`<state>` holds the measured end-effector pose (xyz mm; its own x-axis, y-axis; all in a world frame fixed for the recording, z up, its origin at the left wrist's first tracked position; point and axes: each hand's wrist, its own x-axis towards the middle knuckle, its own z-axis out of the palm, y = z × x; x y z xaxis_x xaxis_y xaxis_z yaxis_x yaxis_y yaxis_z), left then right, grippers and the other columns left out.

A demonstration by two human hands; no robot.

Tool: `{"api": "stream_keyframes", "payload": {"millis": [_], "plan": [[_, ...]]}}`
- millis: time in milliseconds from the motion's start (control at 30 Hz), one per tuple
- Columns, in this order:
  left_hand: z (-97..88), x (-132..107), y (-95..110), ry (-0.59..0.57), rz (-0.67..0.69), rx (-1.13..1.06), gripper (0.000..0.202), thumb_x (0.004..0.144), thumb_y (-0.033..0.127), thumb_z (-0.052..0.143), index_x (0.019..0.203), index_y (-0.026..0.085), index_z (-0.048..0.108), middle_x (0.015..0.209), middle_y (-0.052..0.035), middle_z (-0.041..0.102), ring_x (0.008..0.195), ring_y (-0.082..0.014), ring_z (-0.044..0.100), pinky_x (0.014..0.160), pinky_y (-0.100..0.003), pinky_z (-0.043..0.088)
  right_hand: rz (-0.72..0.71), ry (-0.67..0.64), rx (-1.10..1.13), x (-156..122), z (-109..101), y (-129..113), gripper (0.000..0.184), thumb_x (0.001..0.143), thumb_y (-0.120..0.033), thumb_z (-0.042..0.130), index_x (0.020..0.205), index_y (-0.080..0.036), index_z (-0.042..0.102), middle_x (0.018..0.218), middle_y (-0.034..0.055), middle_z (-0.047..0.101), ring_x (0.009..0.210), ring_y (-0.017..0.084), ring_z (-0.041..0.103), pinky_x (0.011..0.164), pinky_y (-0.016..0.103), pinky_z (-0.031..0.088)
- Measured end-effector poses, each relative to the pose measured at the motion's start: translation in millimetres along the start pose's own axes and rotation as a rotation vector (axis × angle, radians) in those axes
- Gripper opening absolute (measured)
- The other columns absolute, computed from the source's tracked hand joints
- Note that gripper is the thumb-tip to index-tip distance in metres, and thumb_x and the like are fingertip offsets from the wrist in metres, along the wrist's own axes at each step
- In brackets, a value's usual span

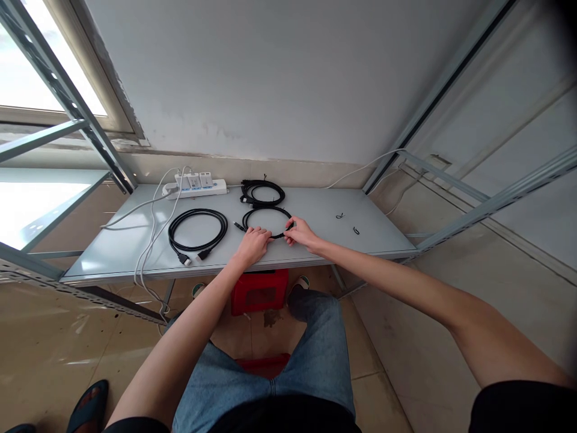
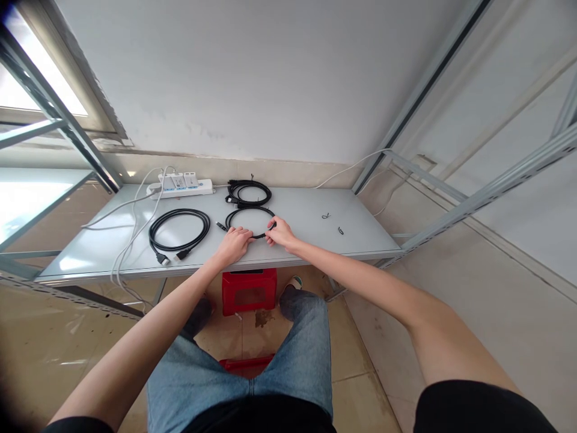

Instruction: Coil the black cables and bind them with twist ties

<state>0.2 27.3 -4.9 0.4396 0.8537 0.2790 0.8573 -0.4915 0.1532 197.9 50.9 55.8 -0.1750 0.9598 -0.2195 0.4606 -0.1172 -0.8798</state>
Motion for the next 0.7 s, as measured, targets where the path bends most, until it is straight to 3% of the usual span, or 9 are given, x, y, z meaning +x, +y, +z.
{"api": "stream_keyframes", "payload": {"millis": [100, 267, 433, 567, 700], "plan": [[0.9, 0, 0, 0.007, 0.005, 0.006, 0.030, 0.107, 0.029, 0.041, 0.092, 0.019, 0.065, 0.095, -0.0111, 0.072, 0.099, -0.0278, 0.061, 0.088, -0.041, 0.036, 0.123, -0.097, 0.171, 1, -3, -3, 0.020, 0.091, -0.002, 0.061, 0.090, -0.020, 0.053, 0.062, 0.0004, 0.067, 0.052, 0.012, 0.062, 0.054, 0.022, 0.055], [-1.0, 0, 2, -0.003, 0.003, 0.013, 0.030, 0.107, 0.028, 0.040, 0.093, 0.019, 0.066, 0.095, -0.0114, 0.072, 0.099, -0.0276, 0.061, 0.088, -0.041, 0.036, 0.158, -0.296, 0.276, -1, -7, -3, 0.013, 0.093, -0.003, 0.063, 0.091, -0.014, 0.057, 0.079, 0.0116, 0.077, 0.070, 0.017, 0.075, 0.069, 0.025, 0.063], [-1.3, 0, 2, -0.001, 0.002, 0.010, 0.031, 0.107, 0.028, 0.040, 0.094, 0.019, 0.066, 0.096, -0.0118, 0.073, 0.099, -0.0282, 0.061, 0.089, -0.042, 0.037, 0.094, -0.290, 0.312, -2, -7, 3, 0.016, 0.088, -0.009, 0.075, 0.093, -0.015, 0.060, 0.081, 0.0100, 0.078, 0.070, 0.016, 0.076, 0.069, 0.025, 0.063], [-0.7, 0, 2, -0.010, 0.002, 0.001, 0.031, 0.107, 0.029, 0.040, 0.094, 0.019, 0.067, 0.097, -0.0122, 0.073, 0.099, -0.0285, 0.061, 0.087, -0.042, 0.037, -0.047, -0.276, 0.253, 1, -4, 11, 0.005, 0.087, -0.013, 0.074, 0.088, -0.013, 0.069, 0.077, 0.0068, 0.077, 0.063, 0.012, 0.071, 0.065, 0.022, 0.061], [-0.3, 0, 1, -0.007, 0.001, 0.002, 0.031, 0.107, 0.029, 0.040, 0.095, 0.019, 0.067, 0.097, -0.0129, 0.072, 0.101, -0.0287, 0.061, 0.089, -0.042, 0.037, -0.121, -0.220, 0.226, 3, -2, 14, 0.005, 0.082, -0.013, 0.076, 0.086, -0.011, 0.075, 0.080, 0.0075, 0.078, 0.072, 0.014, 0.074, 0.073, 0.025, 0.062]]}}
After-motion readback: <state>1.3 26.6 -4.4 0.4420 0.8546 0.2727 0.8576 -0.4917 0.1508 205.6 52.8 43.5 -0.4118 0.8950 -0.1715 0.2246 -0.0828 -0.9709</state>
